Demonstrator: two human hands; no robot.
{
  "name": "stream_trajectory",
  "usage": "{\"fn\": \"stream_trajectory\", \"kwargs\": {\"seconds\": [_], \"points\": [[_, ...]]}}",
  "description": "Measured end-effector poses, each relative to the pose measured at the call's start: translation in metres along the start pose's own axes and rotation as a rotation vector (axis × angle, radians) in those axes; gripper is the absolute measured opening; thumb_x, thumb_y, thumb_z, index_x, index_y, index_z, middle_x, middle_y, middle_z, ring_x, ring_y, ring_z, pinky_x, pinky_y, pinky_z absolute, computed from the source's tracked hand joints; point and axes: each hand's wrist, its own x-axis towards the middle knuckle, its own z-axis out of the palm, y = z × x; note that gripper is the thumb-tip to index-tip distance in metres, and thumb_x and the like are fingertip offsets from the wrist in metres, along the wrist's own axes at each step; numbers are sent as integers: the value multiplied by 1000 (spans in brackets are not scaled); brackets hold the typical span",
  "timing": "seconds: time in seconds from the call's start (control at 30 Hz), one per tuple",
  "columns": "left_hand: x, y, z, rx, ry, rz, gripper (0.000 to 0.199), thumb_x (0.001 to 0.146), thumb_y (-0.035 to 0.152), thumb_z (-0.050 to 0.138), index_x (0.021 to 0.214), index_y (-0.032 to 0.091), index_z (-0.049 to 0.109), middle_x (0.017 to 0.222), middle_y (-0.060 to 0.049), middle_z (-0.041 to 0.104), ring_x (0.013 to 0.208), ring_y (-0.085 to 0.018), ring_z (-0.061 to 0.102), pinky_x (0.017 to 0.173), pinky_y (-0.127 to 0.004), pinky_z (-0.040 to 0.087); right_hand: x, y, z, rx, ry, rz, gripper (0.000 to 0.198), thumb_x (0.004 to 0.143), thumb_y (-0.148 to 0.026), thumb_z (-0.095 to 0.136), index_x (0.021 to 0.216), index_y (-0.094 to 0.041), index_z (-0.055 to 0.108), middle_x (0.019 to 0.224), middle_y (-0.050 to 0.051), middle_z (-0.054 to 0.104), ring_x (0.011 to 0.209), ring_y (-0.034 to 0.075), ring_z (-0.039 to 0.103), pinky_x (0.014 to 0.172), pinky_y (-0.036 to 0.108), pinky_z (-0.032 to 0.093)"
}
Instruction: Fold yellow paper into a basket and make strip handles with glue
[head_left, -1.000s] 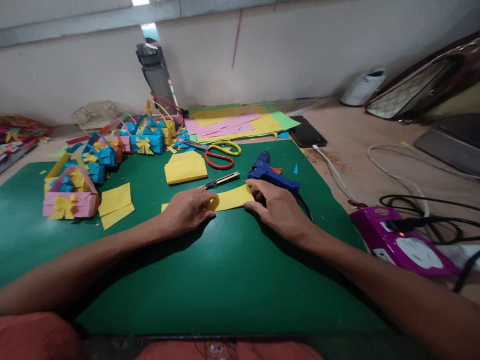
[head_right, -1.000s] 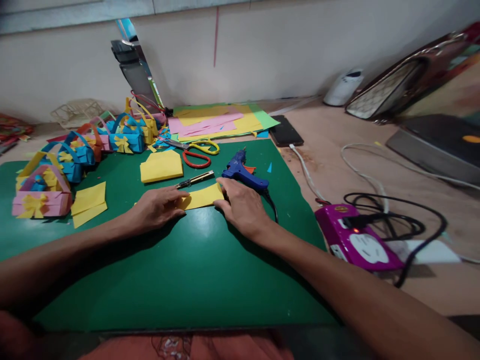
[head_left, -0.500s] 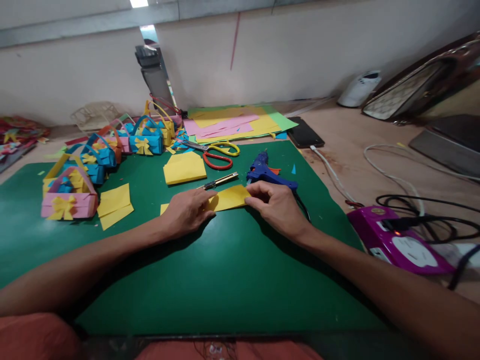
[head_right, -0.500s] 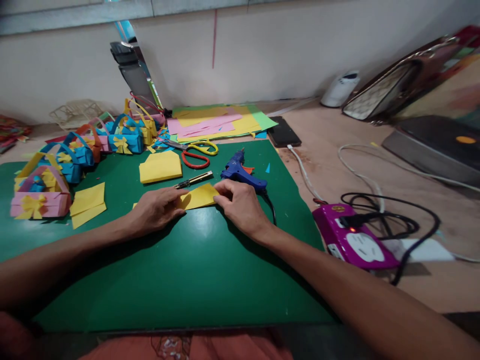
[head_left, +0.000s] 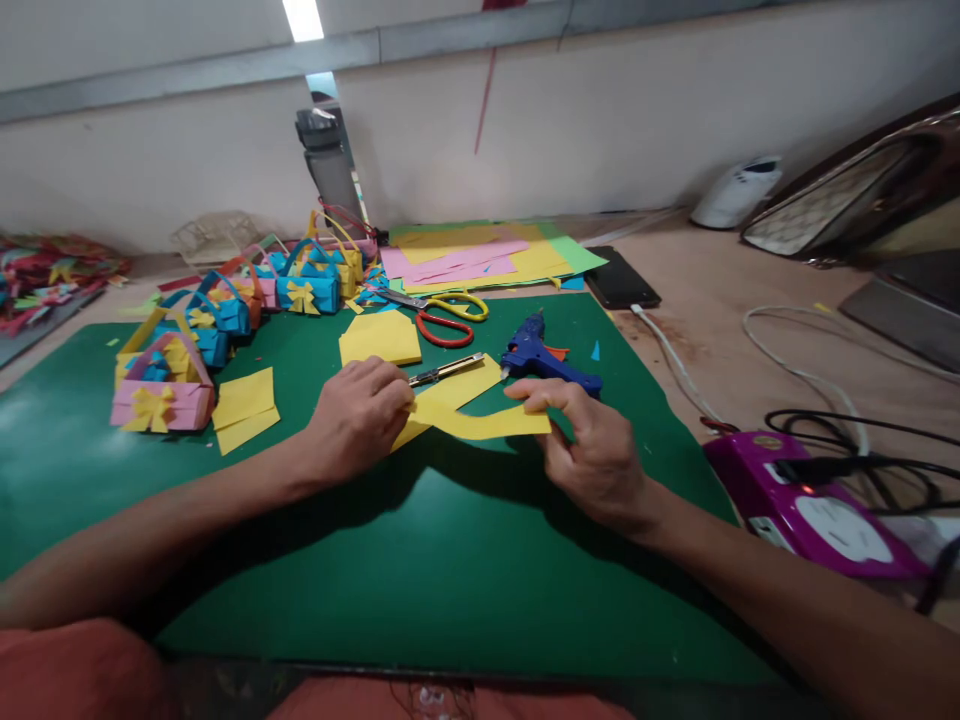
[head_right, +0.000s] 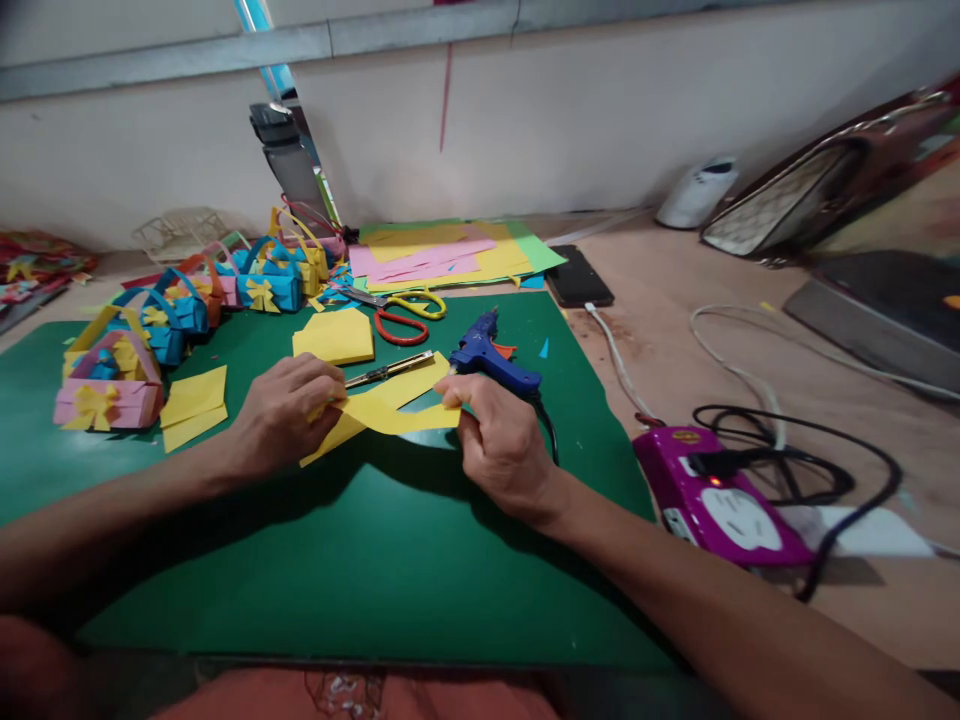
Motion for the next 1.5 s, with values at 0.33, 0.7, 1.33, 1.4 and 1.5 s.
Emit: {"fn": "stream_trajectory", "kwargs": {"seconds": [0.33,0.7,1.33,1.4,1.5], "points": [[-13,48,-14,-88,-412,9,10,89,20,43,84,17,51,79,-3,64,70,-17,54,57,-27,42,1,-25,-22,-542,-337,-333,31,87,-6,34,73,-15,60,74,6,67,78,20,60,88,45,36],[-24,20,-23,18,-375,-163,38,93,41,35,101,11,57,103,-14,65,97,-26,58,76,-38,51,-3,-18,-18,-536,-397,-277,27,82,-3,40,68,-15,60,68,5,65,64,16,54,75,34,38],[-27,33,-3,122,-255,202,23,88,9,41,76,14,60,73,-6,62,63,-17,49,57,-30,39,7,-13,-45,-836,-266,-145,30,78,0,38,62,-19,55,53,3,56,49,14,47,47,29,27],[-27,34,-4,121,-266,201,22,87,9,42,76,14,60,74,-6,62,64,-17,49,58,-30,39,4,-16,-41,-724,-257,-170,29,80,-3,40,59,-19,52,51,1,52,45,11,43,45,28,26],[-26,34,-5,117,-276,202,22,87,8,42,75,14,59,74,-7,62,65,-18,49,58,-30,39,2,-16,-35,-641,-253,-202,32,86,-18,45,55,-19,48,45,-2,43,42,10,37,44,28,24]]}}
